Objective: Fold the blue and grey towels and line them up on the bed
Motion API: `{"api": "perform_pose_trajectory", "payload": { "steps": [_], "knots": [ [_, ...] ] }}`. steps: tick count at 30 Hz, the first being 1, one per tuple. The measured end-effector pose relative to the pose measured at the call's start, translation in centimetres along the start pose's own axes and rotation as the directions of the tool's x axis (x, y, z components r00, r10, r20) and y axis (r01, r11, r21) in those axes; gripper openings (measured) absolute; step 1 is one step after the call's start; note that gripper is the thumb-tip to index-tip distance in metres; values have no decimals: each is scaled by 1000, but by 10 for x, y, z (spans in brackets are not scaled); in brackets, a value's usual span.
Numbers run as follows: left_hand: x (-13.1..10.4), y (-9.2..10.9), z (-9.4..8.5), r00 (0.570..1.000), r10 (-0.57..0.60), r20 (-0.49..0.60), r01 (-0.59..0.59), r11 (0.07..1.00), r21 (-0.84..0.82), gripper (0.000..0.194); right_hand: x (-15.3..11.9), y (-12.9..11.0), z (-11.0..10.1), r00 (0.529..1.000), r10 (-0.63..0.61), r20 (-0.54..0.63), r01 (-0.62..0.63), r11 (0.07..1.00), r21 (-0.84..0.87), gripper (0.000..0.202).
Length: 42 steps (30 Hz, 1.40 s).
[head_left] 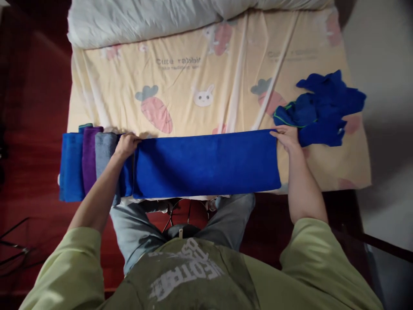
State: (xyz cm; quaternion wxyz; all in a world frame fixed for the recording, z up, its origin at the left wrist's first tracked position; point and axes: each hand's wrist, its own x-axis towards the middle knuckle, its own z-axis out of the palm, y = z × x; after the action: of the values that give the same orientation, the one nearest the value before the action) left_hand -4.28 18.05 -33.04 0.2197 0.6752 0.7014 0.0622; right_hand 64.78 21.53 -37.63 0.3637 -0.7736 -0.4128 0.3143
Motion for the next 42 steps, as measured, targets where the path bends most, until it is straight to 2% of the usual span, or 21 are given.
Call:
{"api": "perform_pose_trajectory", "payload": {
  "steps": [4,7,9,11,13,17,20,24,27,30,32,35,38,42],
  "knots": [
    [8,0,8,991,-48,-126,49,999,4,24,7,-1,14,987,-88,-136,49,963,-266,28],
    [13,6,17,972,-71,-226,68,997,-20,23,4,-6,25,980,-122,-158,45,908,-417,32],
    [11,13,26,952,-67,-298,63,998,-24,25,-8,-8,33,968,-157,-193,42,869,-494,35],
    [2,23,37,916,-54,-396,55,998,-9,27,-26,-8,42,934,-253,-253,64,814,-577,38],
    [-13,33,51,887,-32,-461,42,999,13,32,-47,-3,50,903,-359,-235,133,754,-643,41],
    [-41,44,82,924,-2,-383,4,1000,6,51,-70,13,65,911,-408,-61,267,693,-669,47],
    [-44,42,98,936,-65,-345,58,998,-30,62,-66,23,71,923,-383,-22,259,665,-700,52],
    [-35,40,100,938,-103,-332,88,994,-61,66,-57,20,73,954,-300,26,197,558,-806,62],
    [-43,46,93,943,-79,-323,57,996,-75,66,-62,10,69,965,-257,52,176,490,-854,68],
    [-78,52,91,954,-28,-299,7,998,-70,65,-89,8,62,941,-328,89,260,528,-808,60],
    [-112,54,100,962,-9,-272,-9,998,-63,65,-118,18,57,913,-390,121,344,576,-742,61],
    [-151,55,119,967,-35,-251,26,999,-40,64,-161,39,50,919,-369,143,359,627,-691,64],
    [-162,52,128,965,-53,-256,52,999,-9,65,-179,50,49,934,-328,140,333,660,-674,66],
    [-162,52,121,970,-17,-243,16,1000,-7,63,-171,50,43,936,-302,182,344,664,-664,67]
  ]
}}
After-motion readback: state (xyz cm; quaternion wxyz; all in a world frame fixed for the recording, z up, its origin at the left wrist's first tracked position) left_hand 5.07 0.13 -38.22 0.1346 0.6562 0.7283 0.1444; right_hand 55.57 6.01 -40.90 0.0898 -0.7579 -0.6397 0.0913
